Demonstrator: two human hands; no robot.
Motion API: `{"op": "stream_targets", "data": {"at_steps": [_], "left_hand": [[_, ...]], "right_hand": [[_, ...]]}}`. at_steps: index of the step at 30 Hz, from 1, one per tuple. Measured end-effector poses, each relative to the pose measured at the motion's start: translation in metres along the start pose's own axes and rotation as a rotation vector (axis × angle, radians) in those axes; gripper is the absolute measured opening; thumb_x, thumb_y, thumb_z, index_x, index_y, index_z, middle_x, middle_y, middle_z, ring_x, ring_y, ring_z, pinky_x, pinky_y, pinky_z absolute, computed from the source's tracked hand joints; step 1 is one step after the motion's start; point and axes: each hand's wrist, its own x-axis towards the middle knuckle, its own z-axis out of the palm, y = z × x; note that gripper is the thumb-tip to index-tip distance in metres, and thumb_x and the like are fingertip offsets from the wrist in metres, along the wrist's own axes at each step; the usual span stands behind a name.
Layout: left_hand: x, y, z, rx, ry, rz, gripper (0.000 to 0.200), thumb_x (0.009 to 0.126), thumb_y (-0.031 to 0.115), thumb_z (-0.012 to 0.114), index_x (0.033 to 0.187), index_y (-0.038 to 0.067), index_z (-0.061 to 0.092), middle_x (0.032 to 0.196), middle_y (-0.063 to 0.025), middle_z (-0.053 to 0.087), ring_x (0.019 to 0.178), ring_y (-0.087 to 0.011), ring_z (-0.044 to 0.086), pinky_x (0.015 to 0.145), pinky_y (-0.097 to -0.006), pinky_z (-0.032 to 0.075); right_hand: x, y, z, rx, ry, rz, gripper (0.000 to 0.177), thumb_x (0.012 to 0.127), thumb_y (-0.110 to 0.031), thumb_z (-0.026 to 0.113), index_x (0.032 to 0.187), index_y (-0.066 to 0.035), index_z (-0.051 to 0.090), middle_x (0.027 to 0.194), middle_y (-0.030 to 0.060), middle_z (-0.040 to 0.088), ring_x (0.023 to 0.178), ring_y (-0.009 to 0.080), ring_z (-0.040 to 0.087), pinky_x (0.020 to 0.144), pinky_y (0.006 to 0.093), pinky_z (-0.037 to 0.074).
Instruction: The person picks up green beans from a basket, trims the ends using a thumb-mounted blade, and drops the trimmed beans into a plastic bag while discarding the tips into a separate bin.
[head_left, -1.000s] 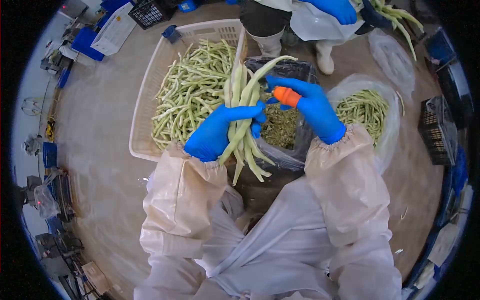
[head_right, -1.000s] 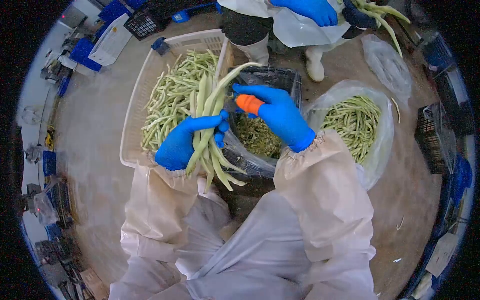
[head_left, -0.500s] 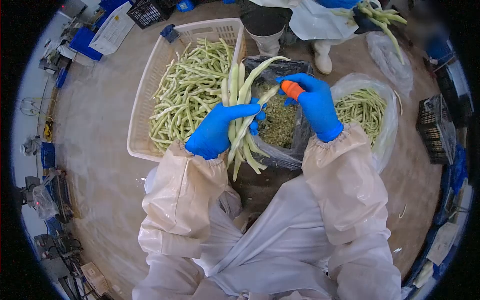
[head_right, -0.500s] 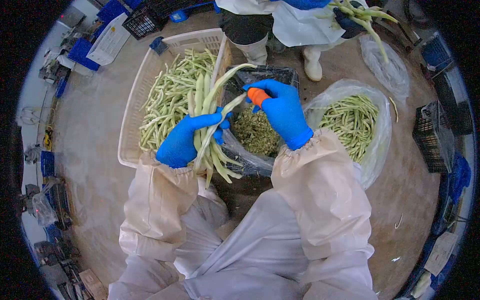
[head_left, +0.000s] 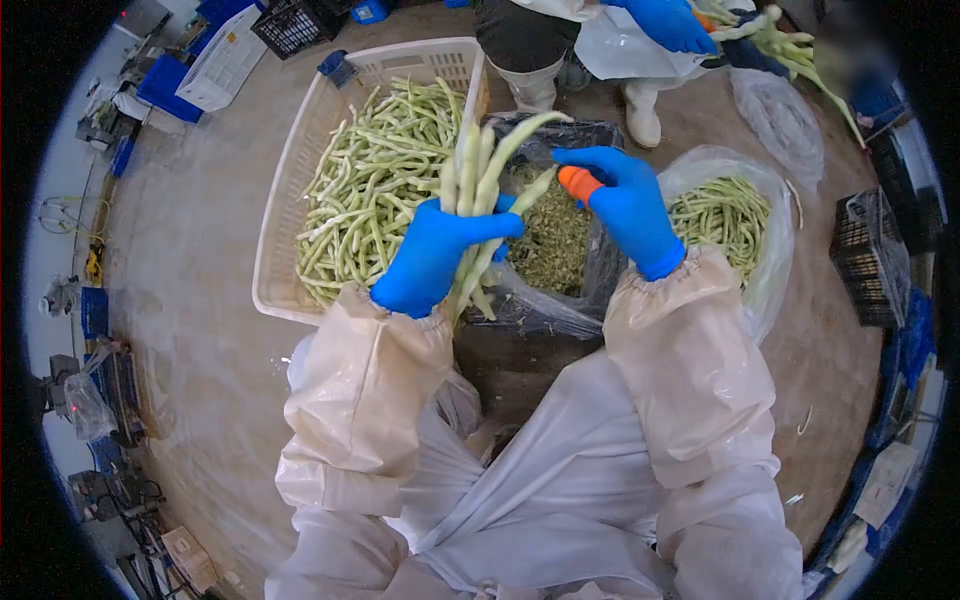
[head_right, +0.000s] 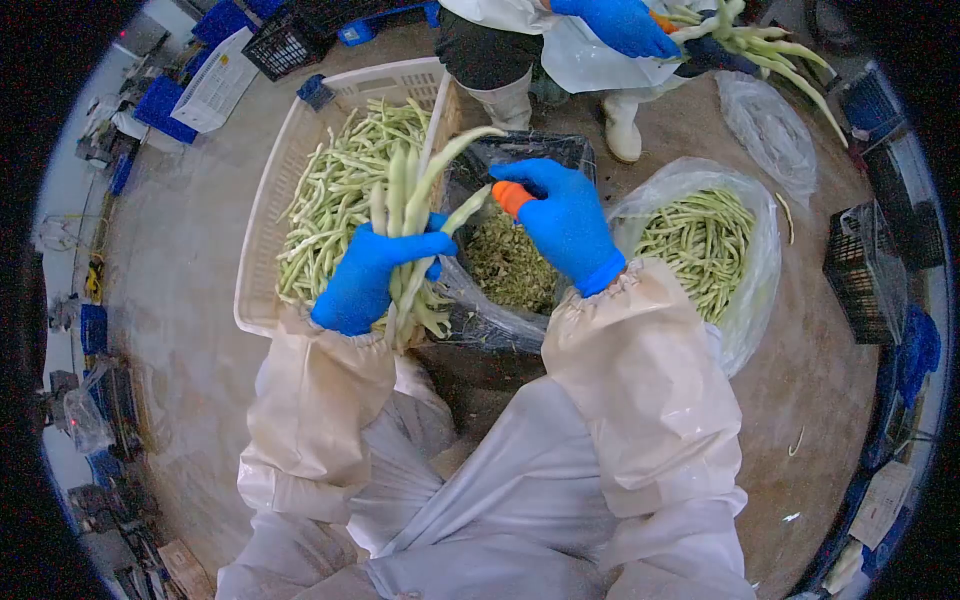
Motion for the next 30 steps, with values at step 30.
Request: {"op": "stream_targets", "data": {"at_steps": [30], "left_hand": [[0.018,-0.006,-0.021,-0.494,0.373,0.197,0.019,0.078,0.015,0.068,0.092,0.004,0.062,0.078,-0.0040,0.060,0.071,-0.0150,0.057,0.068,-0.0277,0.046]], "right_hand": [[-0.016,-0.016,0.022,0.046,-0.369,0.177,0.025,0.084,-0.019,0.063,0.100,0.000,0.066,0.078,0.0077,0.065,0.065,0.0110,0.059,0.060,0.0266,0.047]]}}
